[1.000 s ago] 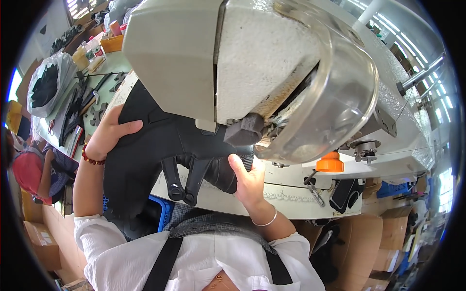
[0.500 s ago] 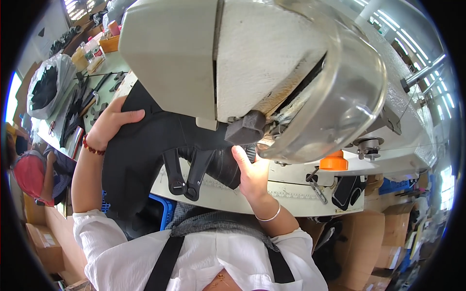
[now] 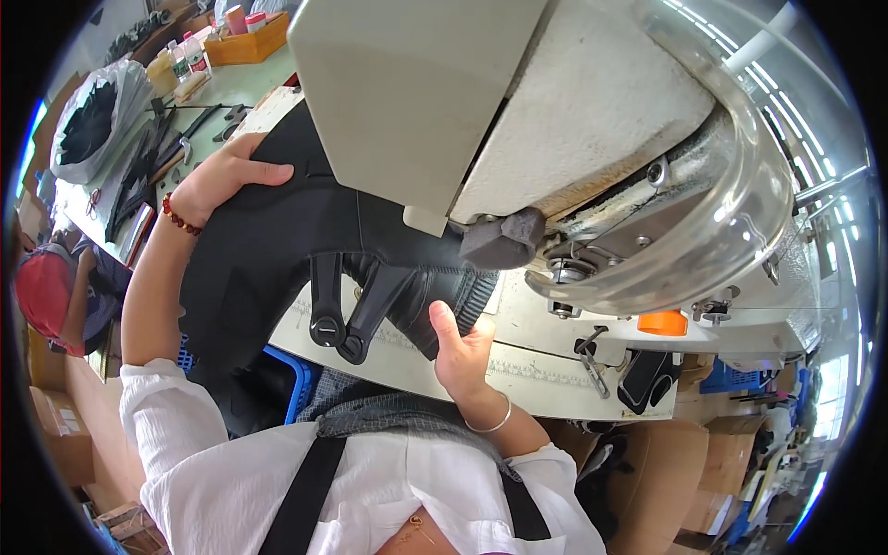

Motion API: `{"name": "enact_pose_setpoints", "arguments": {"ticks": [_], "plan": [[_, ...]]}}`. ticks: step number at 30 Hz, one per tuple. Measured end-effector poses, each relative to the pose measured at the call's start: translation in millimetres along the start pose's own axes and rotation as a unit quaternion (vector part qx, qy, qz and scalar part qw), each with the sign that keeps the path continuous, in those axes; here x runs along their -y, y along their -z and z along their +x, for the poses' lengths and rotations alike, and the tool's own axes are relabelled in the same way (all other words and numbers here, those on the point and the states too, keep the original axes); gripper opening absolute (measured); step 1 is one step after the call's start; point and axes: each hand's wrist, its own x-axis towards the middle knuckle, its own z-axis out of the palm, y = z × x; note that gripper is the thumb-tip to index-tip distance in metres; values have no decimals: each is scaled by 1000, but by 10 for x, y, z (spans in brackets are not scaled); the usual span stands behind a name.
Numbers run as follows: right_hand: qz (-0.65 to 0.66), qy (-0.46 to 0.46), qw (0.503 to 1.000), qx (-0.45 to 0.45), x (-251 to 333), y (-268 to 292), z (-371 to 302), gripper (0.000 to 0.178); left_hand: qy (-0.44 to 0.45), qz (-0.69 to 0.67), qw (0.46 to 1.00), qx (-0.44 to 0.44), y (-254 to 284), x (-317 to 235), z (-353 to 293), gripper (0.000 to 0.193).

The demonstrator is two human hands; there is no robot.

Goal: Operating an industrial sewing machine to stitch together components of a black boot upper.

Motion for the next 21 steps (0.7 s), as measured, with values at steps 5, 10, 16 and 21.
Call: {"name": "enact_pose_setpoints", "arguments": {"ticks": [5, 10, 16, 21], "plan": [[-8, 8, 1000, 27, -50, 118, 0, 13, -7, 11, 1000, -18, -88, -72, -29, 43], [41, 4, 999, -11, 85, 7, 110, 15, 29, 27, 999, -6, -47, -147, 25, 45], [-1, -11, 999, 31, 53, 152, 117, 43, 13, 64, 997, -42, -99, -187, -21, 45], [5, -5, 1000, 18, 40, 73, 106, 43, 3, 71, 997, -14, -42, -180, 28, 46]]}}
